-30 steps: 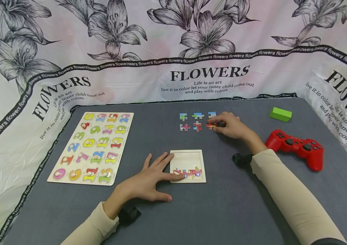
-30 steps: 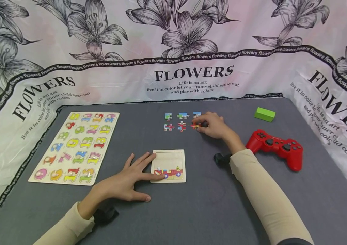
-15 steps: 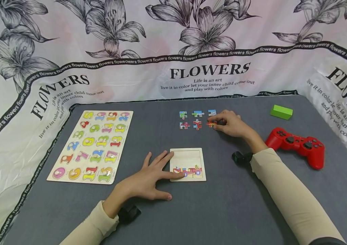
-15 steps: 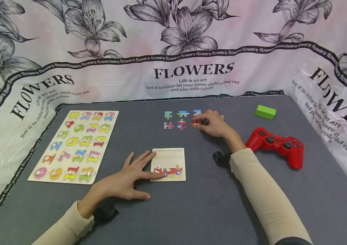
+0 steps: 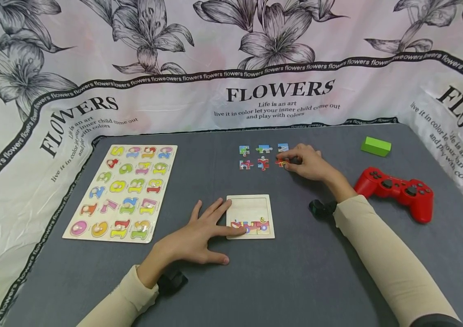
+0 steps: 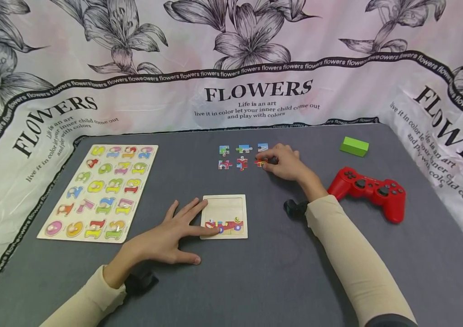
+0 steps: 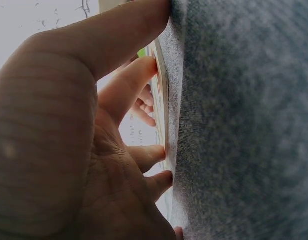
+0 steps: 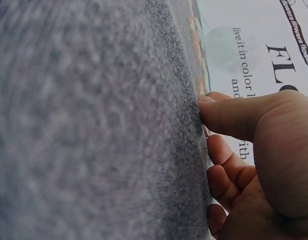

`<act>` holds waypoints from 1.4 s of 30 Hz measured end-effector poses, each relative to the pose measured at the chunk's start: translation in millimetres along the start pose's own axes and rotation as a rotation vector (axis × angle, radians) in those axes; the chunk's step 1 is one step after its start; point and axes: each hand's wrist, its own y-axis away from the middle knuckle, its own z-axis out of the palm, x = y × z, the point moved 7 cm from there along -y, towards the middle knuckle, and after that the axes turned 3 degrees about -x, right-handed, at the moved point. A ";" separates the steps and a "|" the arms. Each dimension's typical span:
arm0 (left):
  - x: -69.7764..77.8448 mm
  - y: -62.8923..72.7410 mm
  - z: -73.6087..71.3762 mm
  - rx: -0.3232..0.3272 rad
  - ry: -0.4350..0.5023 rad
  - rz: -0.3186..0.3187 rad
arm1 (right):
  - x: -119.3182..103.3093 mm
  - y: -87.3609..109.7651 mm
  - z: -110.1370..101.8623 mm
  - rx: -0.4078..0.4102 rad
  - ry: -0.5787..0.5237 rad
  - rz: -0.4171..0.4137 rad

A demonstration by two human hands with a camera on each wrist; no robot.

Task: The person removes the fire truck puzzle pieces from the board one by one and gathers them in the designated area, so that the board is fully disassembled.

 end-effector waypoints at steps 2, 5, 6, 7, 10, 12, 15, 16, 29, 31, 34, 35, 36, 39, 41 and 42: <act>-0.1 0.9 1.2 -0.002 0.006 -0.002 | 1.0 0.3 1.6 0.000 -0.014 -0.004; 0.1 1.7 1.9 -0.005 0.008 -0.007 | 1.6 2.2 2.6 0.016 -0.057 -0.015; 0.1 1.7 1.8 -0.006 0.009 -0.007 | 1.4 3.1 2.4 0.026 -0.068 -0.022; 0.2 1.6 1.5 -0.007 0.008 -0.006 | 1.3 4.1 1.8 0.038 -0.082 -0.024; 0.2 0.4 -0.6 -0.006 0.004 -0.004 | -0.5 7.4 -1.1 0.078 -0.113 -0.027; -0.2 -0.8 -2.3 -0.003 -0.002 -0.003 | -3.0 9.7 -3.6 0.101 -0.124 -0.029; -1.1 -2.4 -4.3 0.001 -0.006 -0.004 | -6.2 12.9 -5.8 0.122 -0.133 -0.029; -1.3 -2.6 -4.6 0.001 -0.006 -0.004 | -7.4 13.9 -5.9 0.125 -0.135 -0.029; -2.2 -0.8 -4.1 -0.007 0.006 -0.016 | -25.1 22.1 2.3 0.138 -0.163 -0.054; -2.3 -0.6 -4.0 -0.006 0.008 -0.014 | -28.2 22.3 3.8 0.143 -0.157 -0.065; -2.9 -0.4 -3.8 -0.005 0.007 -0.012 | -34.2 23.5 6.6 0.147 -0.154 -0.092; -3.0 -0.5 -3.9 -0.004 0.006 -0.011 | -36.8 24.0 7.8 0.142 -0.151 -0.104; -3.2 -0.7 -3.9 -0.004 0.008 -0.009 | -39.6 24.6 9.3 0.133 -0.148 -0.115; -4.2 -1.3 -4.9 0.003 0.009 -0.015 | -49.5 26.8 14.5 0.090 -0.147 -0.136; -4.9 -2.3 -6.2 0.014 0.009 -0.022 | -56.7 28.8 18.4 0.059 -0.143 -0.146; -5.4 -2.8 -7.2 0.022 0.008 -0.027 | -60.4 30.0 20.4 0.044 -0.142 -0.150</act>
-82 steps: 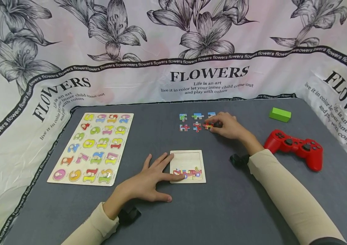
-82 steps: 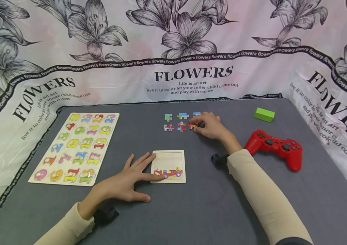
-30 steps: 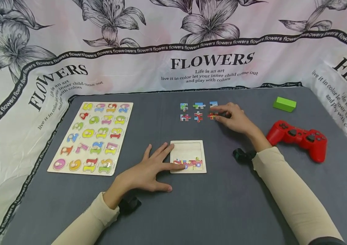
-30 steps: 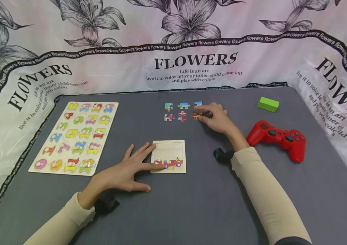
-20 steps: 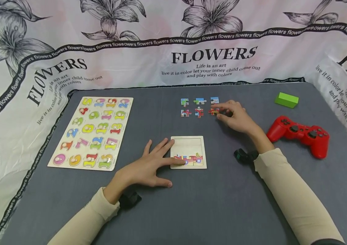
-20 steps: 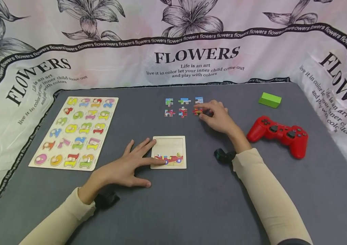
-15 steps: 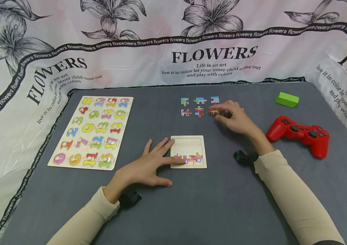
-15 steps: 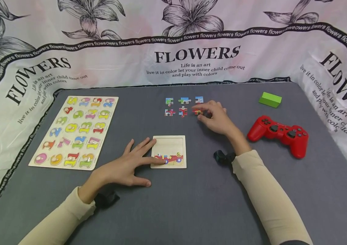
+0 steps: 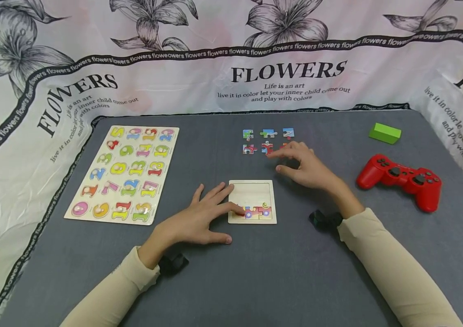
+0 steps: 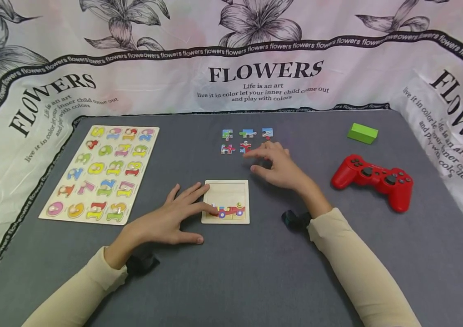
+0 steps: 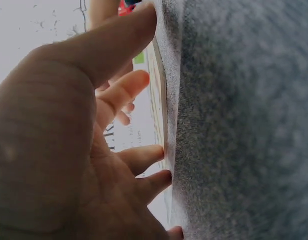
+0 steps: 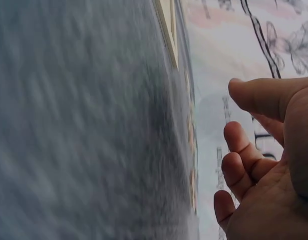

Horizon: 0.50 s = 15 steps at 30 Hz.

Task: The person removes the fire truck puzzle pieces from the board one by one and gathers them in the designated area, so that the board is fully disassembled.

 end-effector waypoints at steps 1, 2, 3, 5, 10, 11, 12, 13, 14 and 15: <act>-0.2 -0.7 -1.2 0.009 -0.002 -0.005 | -3.6 0.8 2.2 -0.012 -0.001 -0.006; -0.2 -1.3 -2.5 0.019 -0.004 -0.007 | -7.0 1.5 4.7 -0.023 0.001 -0.014; -0.4 -2.1 -3.8 0.031 -0.005 -0.011 | -10.8 2.5 6.8 -0.031 0.002 -0.025; -0.8 -3.4 -6.5 0.057 -0.002 -0.017 | -17.6 4.2 12.0 -0.048 0.006 -0.048; -3.6 -4.2 -11.4 0.131 0.001 -0.035 | -32.2 6.6 27.3 -0.097 -0.005 -0.096; -4.4 -3.9 -12.1 0.144 -0.006 -0.040 | -35.1 7.3 30.4 -0.109 -0.007 -0.106; -5.2 -3.7 -12.5 0.155 -0.017 -0.048 | -38.2 7.8 33.6 -0.121 -0.009 -0.115; -5.9 -3.4 -12.9 0.166 -0.029 -0.056 | -41.2 8.5 36.6 -0.134 -0.008 -0.126; -6.5 -3.0 -13.3 0.176 -0.046 -0.061 | -44.1 9.3 39.6 -0.146 -0.009 -0.137; -7.1 -2.8 -13.3 0.180 -0.062 -0.070 | -46.8 10.2 42.6 -0.159 -0.008 -0.148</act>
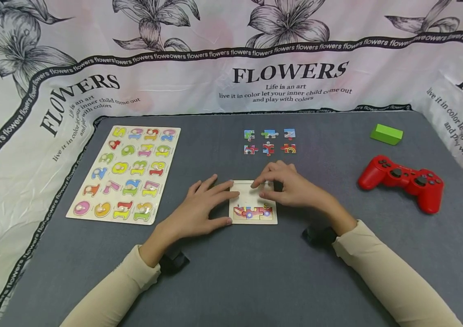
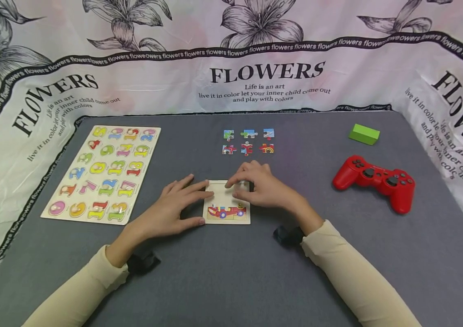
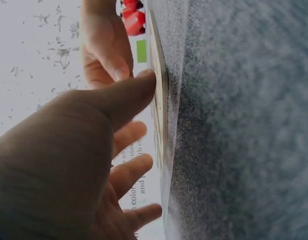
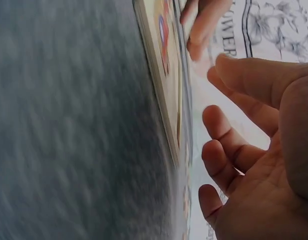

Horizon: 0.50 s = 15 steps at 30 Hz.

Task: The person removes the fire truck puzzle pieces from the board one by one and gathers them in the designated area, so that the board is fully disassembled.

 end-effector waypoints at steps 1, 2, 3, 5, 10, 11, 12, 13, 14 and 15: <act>-0.8 0.0 0.4 0.002 -0.014 -0.006 | -2.3 0.2 3.1 -0.015 0.000 -0.007; -1.6 0.0 1.0 -0.001 -0.025 -0.015 | -4.4 0.3 6.0 -0.029 0.000 -0.012; -2.2 0.0 1.4 -0.003 -0.034 -0.019 | -6.2 0.4 8.8 -0.042 0.002 -0.015; -3.0 0.1 2.2 -0.009 -0.046 -0.026 | -9.0 0.5 14.1 -0.068 0.008 -0.015; -4.0 1.0 2.5 -0.018 -0.042 -0.037 | -17.1 -0.3 24.6 -0.116 0.021 -0.007; -4.2 1.2 2.4 -0.017 -0.041 -0.037 | -19.3 -0.4 25.8 -0.121 0.023 -0.010; -4.3 1.4 2.1 -0.015 -0.039 -0.037 | -21.2 -0.5 27.0 -0.124 0.025 -0.013; -4.7 1.5 2.2 -0.013 -0.038 -0.037 | -22.9 -0.8 28.1 -0.126 0.030 -0.019; -5.1 1.7 2.1 -0.011 -0.037 -0.037 | -24.4 -0.9 28.9 -0.126 0.034 -0.025; -5.3 1.9 1.9 -0.010 -0.035 -0.038 | -25.5 -1.0 29.5 -0.126 0.038 -0.027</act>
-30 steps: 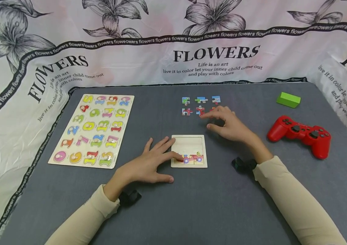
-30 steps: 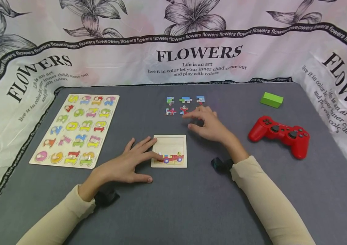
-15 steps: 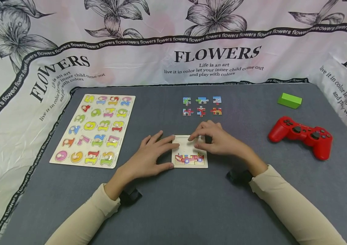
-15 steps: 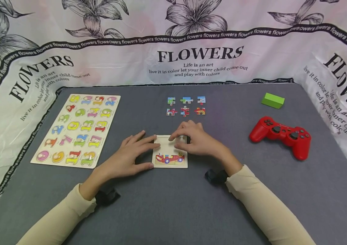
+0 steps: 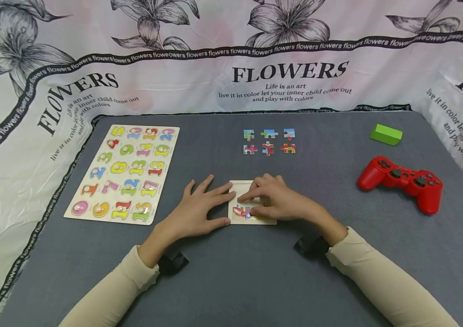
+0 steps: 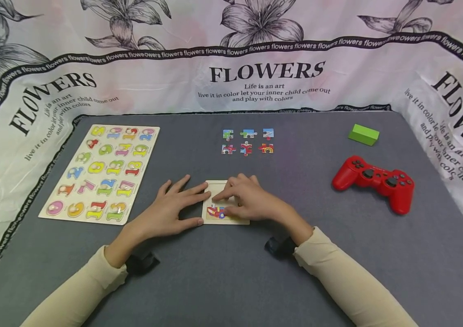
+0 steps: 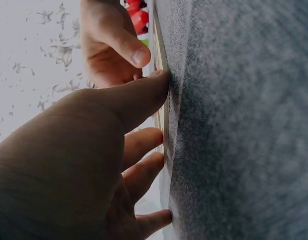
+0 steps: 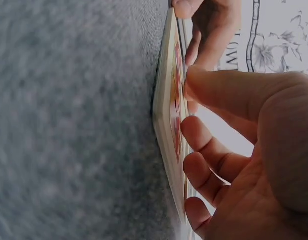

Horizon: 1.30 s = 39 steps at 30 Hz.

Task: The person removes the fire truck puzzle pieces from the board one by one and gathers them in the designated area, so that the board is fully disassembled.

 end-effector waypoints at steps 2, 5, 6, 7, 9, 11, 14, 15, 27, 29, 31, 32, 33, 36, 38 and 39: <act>-0.5 0.4 -0.2 0.003 0.001 -0.001 | -1.3 -0.5 1.5 0.001 0.006 0.001; -0.9 0.8 -0.3 0.004 0.006 -0.005 | -1.5 -1.2 4.5 -0.006 0.015 0.010; -1.2 0.9 -0.1 0.002 0.007 -0.007 | -1.6 -1.2 5.2 -0.009 0.016 0.015; -1.2 0.8 0.1 0.001 0.009 -0.008 | -1.8 -1.2 5.9 -0.009 0.015 0.017; -1.4 0.5 0.5 -0.001 0.013 -0.013 | -2.0 -0.9 6.6 -0.006 0.012 0.017; -1.8 0.3 1.0 -0.004 0.018 -0.018 | -2.3 -0.7 6.6 0.001 0.012 0.012; -2.0 -0.1 1.3 -0.006 0.024 -0.026 | -2.9 -0.6 6.5 0.010 0.011 0.003; -2.1 -0.2 1.3 -0.006 0.026 -0.028 | -2.8 -0.7 6.6 0.009 0.009 0.004; -1.9 -0.6 0.4 0.002 0.052 -0.038 | -0.7 -2.5 7.3 0.052 -0.005 0.010; -2.1 -1.0 0.8 0.001 0.055 -0.039 | -0.3 -2.7 7.7 0.061 -0.015 0.017; -2.2 -1.4 1.1 0.000 0.056 -0.039 | 0.0 -2.5 7.9 0.062 -0.022 0.029; -2.2 -1.6 1.3 -0.001 0.057 -0.038 | 0.3 -2.5 8.1 0.062 -0.027 0.036; -2.3 -1.7 1.4 -0.001 0.058 -0.039 | 0.6 -2.4 8.3 0.061 -0.032 0.043; -2.4 -2.0 1.5 -0.002 0.064 -0.040 | 1.9 -2.8 9.0 0.067 -0.041 0.054; -2.3 -2.1 1.5 -0.002 0.065 -0.040 | 2.3 -3.1 9.0 0.074 -0.052 0.054; -2.2 -2.1 1.5 -0.002 0.065 -0.041 | 2.4 -3.3 8.9 0.076 -0.056 0.052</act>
